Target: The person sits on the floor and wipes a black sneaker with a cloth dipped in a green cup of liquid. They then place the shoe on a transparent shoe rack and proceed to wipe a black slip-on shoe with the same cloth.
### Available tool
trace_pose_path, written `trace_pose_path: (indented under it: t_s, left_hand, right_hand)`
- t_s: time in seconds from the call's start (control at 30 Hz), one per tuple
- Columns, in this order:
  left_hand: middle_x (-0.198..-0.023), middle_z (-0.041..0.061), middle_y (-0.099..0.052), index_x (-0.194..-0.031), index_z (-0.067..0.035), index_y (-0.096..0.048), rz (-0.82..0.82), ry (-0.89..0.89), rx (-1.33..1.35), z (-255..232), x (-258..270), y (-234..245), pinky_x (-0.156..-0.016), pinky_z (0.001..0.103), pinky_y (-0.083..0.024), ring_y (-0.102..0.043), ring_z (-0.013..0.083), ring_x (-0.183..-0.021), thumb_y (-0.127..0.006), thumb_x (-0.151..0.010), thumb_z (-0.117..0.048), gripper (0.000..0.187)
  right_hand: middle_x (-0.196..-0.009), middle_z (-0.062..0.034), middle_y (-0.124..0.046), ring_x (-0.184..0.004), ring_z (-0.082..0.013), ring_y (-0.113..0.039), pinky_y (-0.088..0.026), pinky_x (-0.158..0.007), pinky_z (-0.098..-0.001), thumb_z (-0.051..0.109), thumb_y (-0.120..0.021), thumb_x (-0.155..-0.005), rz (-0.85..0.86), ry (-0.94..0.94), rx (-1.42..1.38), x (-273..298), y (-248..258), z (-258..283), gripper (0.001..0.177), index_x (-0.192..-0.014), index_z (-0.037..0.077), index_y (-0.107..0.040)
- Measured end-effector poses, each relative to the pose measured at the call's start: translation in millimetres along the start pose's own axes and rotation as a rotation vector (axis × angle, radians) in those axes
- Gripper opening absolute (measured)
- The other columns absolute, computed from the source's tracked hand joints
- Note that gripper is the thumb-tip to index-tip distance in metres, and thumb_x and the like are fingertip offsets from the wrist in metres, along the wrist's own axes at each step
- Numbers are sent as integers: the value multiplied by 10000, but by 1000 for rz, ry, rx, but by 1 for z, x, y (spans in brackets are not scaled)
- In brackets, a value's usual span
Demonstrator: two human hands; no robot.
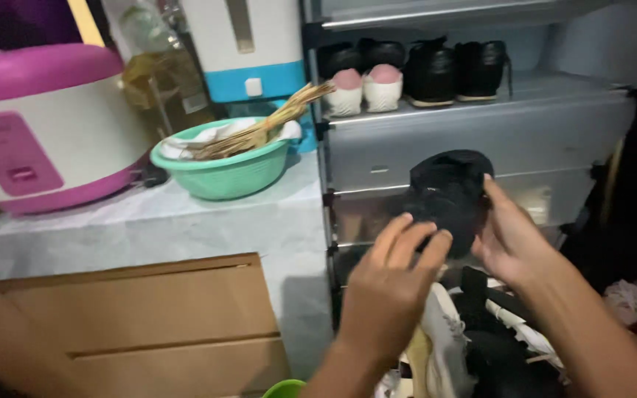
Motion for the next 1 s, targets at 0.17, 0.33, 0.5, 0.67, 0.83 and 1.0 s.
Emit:
trace_pose_path:
  t_s: [0.17, 0.33, 0.5, 0.67, 0.83, 1.0]
  left_hand:
    - [-1309, 114, -657, -1340, -107, -612, 75, -163, -111, -2, -30, -11, -944, 401, -548, -617, 336, -1263, -620, -938, -69, 403]
    - [-1178, 30, -716, -1274, -155, -685, -35, -251, -192, 30, -58, -25, -825, 312, -618, -682, 227, -1150, -686, -950, -76, 334]
    - [-1060, 58, -738, -1203, -157, -705, -129, -243, -189, 58, -104, -38, -827, 306, -614, -718, 235, -1067, -715, -960, -122, 246]
    - [-1012, 37, -718, -1217, -164, -699, -184, -236, -235, 85, -147, -58, -805, 367, -609, -704, 237, -995, -779, -894, -129, 335]
    - [-1004, 42, -714, -1203, -153, -705, -232, -279, -256, 104, -177, -73, -844, 360, -604, -710, 243, -996, -802, -876, -90, 347]
    - [-985, 13, -699, -1161, -182, -693, -216, -335, -348, 131, -189, -104, -879, 334, -596, -701, 217, -1005, -849, -792, -99, 409]
  right_hand:
    - [-1093, -44, -739, -889, -159, -683, -568, -760, -322, 578, -498, -1050, 115, -18, -124, -35, 7, 3, 462, -1196, 178, -675]
    - [-1093, -101, -745, -928, -232, -724, -601, -836, -374, 555, -455, -1086, 215, 8, -270, -29, -15, 26, 492, -1177, 121, -668]
    - [-1030, -119, -681, -985, -350, -717, -582, -987, -549, 539, -472, -1055, 267, 50, -351, -7, -32, 44, 482, -1161, 84, -595]
    - [-1506, -223, -578, -1282, -465, -602, -509, -1019, -559, 418, -391, -1036, 150, -2, -235, -14, -11, 42, 447, -1330, 108, -521]
    - [-1525, -206, -563, -1301, -441, -589, -492, -1029, -550, 414, -379, -1022, 81, -21, -215, -29, 17, 40, 505, -1416, 111, -468]
    - [-1511, -211, -581, -1250, -427, -623, -523, -961, -522, 402, -364, -1023, 117, -12, -193, -46, 21, 32, 544, -1443, 74, -474]
Point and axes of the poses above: each hand's wrist, its own x-axis away from the middle knuckle, its own y-axis out of the back of the hand, z = x × y, the point moved 9 cm from there along -x, towards the middle knuckle
